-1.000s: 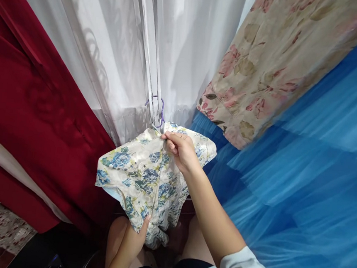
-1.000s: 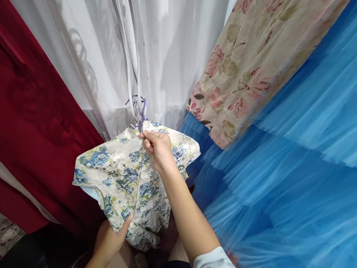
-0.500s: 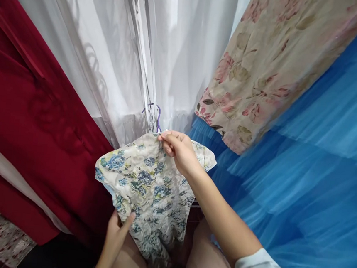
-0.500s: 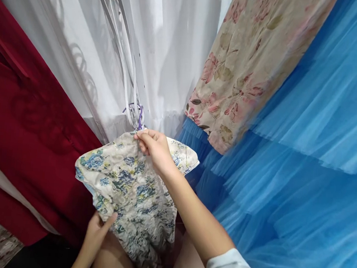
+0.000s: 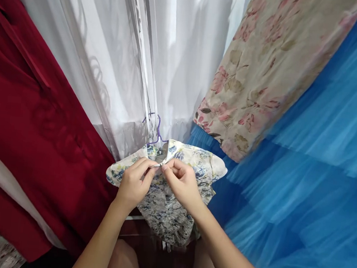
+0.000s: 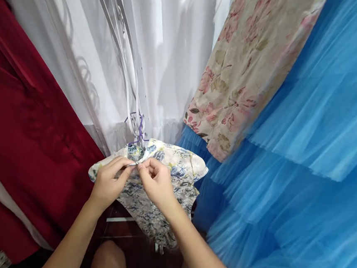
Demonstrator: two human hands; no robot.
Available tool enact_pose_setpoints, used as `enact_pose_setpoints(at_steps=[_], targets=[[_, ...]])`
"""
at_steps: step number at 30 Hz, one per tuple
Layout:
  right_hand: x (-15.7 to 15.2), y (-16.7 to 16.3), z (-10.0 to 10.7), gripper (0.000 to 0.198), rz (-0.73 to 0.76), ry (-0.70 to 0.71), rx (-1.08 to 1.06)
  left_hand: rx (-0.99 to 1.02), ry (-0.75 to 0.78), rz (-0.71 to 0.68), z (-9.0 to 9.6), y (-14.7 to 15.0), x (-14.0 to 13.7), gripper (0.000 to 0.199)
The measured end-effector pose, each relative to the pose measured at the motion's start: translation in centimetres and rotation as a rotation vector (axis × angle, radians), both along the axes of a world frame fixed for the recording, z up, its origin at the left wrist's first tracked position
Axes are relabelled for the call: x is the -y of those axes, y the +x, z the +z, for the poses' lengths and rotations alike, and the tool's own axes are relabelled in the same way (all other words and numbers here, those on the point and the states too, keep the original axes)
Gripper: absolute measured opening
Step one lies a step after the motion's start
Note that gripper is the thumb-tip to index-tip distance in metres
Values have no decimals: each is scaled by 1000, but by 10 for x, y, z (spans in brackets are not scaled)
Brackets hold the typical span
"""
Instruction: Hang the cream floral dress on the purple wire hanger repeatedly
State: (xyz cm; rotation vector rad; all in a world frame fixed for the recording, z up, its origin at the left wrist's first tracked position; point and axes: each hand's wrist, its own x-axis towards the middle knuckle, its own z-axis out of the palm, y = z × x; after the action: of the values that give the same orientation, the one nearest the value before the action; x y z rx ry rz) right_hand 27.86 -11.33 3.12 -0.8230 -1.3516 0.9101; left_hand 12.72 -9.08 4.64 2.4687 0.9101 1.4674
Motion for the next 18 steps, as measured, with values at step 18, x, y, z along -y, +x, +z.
enact_pose_setpoints(at_steps=[18], targets=[[23, -12, -91, 30, -11, -141, 104, 782, -238, 456, -126, -121, -62, 32]])
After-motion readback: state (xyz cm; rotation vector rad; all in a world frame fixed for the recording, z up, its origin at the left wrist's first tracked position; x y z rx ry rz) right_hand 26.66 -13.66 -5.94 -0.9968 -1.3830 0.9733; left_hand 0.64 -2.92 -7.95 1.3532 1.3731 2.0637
